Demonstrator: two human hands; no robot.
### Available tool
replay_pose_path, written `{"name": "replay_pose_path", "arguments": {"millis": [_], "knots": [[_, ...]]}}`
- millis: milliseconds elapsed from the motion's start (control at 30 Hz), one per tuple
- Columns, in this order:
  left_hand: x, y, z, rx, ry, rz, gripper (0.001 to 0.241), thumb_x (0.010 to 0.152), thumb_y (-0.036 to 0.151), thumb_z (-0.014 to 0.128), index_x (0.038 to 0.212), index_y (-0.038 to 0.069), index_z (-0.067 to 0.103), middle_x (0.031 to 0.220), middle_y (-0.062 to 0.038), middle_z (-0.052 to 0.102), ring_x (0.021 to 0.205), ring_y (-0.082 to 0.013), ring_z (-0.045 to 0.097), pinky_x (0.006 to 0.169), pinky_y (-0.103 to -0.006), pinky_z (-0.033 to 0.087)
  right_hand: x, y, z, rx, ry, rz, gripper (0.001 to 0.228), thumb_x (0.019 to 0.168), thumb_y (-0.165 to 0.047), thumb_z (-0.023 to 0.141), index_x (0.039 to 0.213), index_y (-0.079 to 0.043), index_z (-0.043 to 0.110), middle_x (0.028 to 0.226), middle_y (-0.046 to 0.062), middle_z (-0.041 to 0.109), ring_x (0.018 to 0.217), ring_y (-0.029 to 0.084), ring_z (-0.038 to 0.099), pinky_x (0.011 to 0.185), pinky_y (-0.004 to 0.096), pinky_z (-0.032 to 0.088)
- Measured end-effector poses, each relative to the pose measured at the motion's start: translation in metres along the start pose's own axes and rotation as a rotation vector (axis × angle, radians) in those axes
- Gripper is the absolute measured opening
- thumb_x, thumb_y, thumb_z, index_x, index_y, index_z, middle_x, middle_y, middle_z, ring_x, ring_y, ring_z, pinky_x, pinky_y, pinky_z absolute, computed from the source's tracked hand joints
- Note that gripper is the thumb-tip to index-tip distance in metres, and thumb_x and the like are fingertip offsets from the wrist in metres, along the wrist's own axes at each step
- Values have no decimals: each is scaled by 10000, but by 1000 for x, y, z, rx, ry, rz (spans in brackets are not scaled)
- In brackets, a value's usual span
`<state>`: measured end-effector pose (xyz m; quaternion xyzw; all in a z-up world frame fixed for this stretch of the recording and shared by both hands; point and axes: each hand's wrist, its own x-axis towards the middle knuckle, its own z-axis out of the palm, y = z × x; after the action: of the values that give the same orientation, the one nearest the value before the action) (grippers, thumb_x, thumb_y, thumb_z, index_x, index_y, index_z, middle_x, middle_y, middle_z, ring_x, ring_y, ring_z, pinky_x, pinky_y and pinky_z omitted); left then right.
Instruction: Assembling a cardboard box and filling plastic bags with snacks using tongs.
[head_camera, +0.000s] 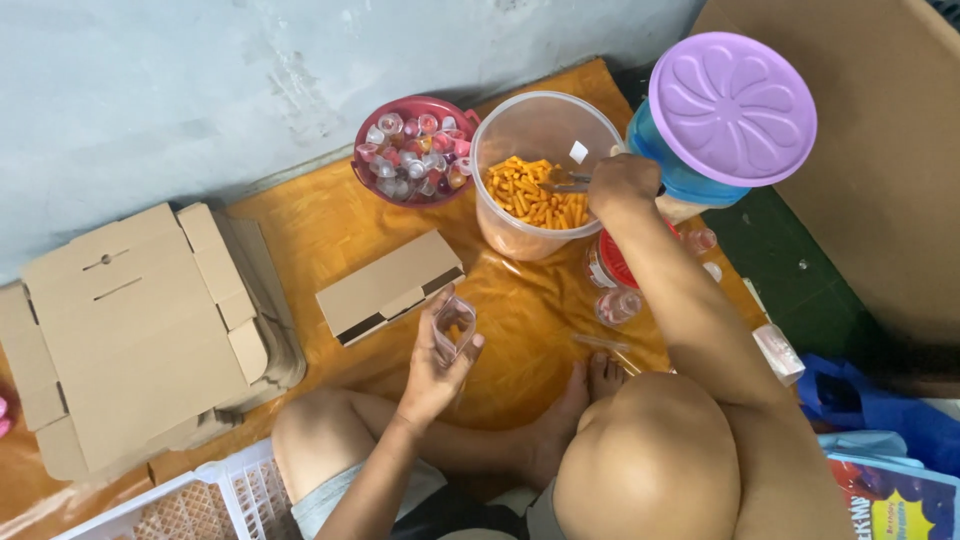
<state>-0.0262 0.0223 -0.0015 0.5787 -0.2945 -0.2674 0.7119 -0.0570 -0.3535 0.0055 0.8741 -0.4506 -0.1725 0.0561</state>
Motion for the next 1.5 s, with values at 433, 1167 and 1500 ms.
{"name": "replay_pose_path", "arguments": {"millis": [433, 1167, 1500], "knots": [[15, -14, -16, 132, 33, 56, 752, 884, 128, 790, 1529, 47, 412, 1156, -132, 606, 1062, -223, 610, 962, -363, 528, -38, 10, -46, -3, -44, -9, 400, 993, -97, 426, 1206, 0, 750, 1182, 187, 758, 1124, 366, 715, 871, 526, 577], [80, -17, 14, 780, 94, 420, 876, 843, 230, 807, 1519, -13, 306, 1314, -220, 563, 1162, -364, 615, 1009, -436, 525, -238, 96, -120, 499, 111, -359, 318, 871, -396, 703, 1151, -264, 773, 924, -22, 763, 695, 231, 678, 601, 356, 492], [81, -9, 24, 808, 96, 435, 837, 874, 268, 789, 1502, -37, 327, 1272, -208, 561, 1147, -348, 620, 992, -428, 544, -246, 102, -135, 503, 96, -318, 420, 869, -383, 703, 1254, -219, 733, 993, -40, 791, 716, 204, 710, 595, 335, 511]]}}
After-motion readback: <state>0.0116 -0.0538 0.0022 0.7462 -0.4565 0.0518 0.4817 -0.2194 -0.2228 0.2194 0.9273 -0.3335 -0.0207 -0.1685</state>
